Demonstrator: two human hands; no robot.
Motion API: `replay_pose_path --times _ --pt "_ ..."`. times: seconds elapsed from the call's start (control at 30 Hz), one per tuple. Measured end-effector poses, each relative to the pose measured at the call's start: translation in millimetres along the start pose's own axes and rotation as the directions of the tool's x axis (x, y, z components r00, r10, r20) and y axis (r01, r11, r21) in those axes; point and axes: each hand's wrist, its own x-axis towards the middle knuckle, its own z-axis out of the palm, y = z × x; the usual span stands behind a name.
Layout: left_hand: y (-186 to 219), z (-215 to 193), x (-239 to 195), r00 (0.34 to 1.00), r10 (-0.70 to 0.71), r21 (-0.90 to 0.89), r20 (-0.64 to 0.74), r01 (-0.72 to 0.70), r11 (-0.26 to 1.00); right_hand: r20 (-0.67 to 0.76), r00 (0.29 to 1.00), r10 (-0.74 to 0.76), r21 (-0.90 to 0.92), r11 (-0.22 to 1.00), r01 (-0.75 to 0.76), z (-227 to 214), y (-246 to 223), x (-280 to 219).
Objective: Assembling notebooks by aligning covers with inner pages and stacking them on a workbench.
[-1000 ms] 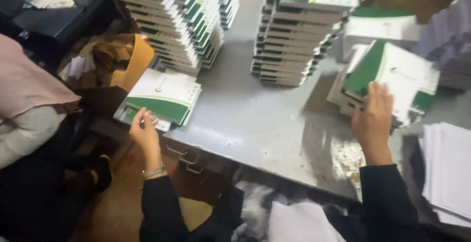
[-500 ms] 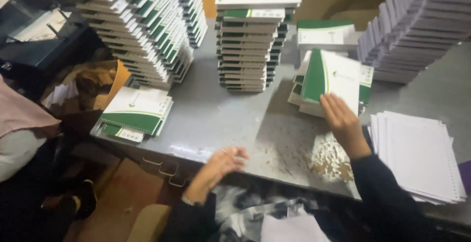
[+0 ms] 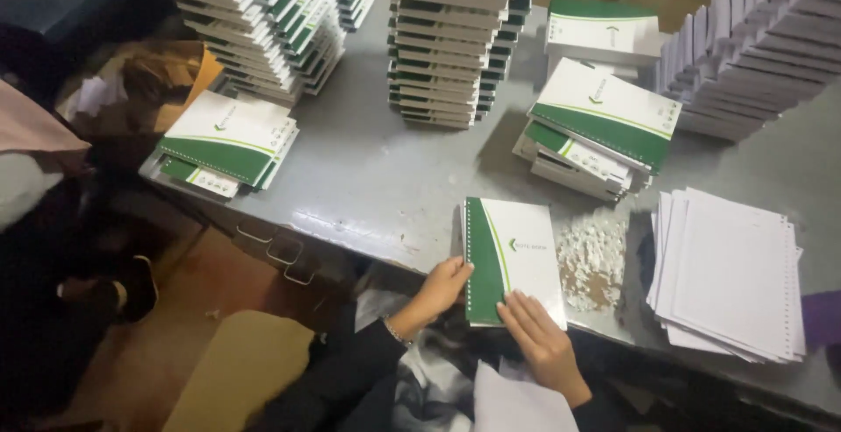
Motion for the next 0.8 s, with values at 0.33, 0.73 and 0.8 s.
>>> replay_pose_path --times 0.33,0.73,0.8 --pt "65.3 -12.7 -38.7 0.959 0.247 0.729 -0.141 -0.068 0.681 -0.043 0.724 0.689 -0.048 0.722 -0.690 20.1 45.7 -41.5" --pt "37.7 27.6 -68.8 0.848 0.465 0.842 0.255 -0.431 0.325 0.159 0.456 0.876 0.486 0.332 -0.808 -9.0 7.9 -4.6" --pt "32.7 30.0 -64.9 0.867 0.468 0.845 0.171 -0.373 0.382 0.143 0.536 0.832 0.579 0.368 -0.727 -21.9 2.5 9.5"
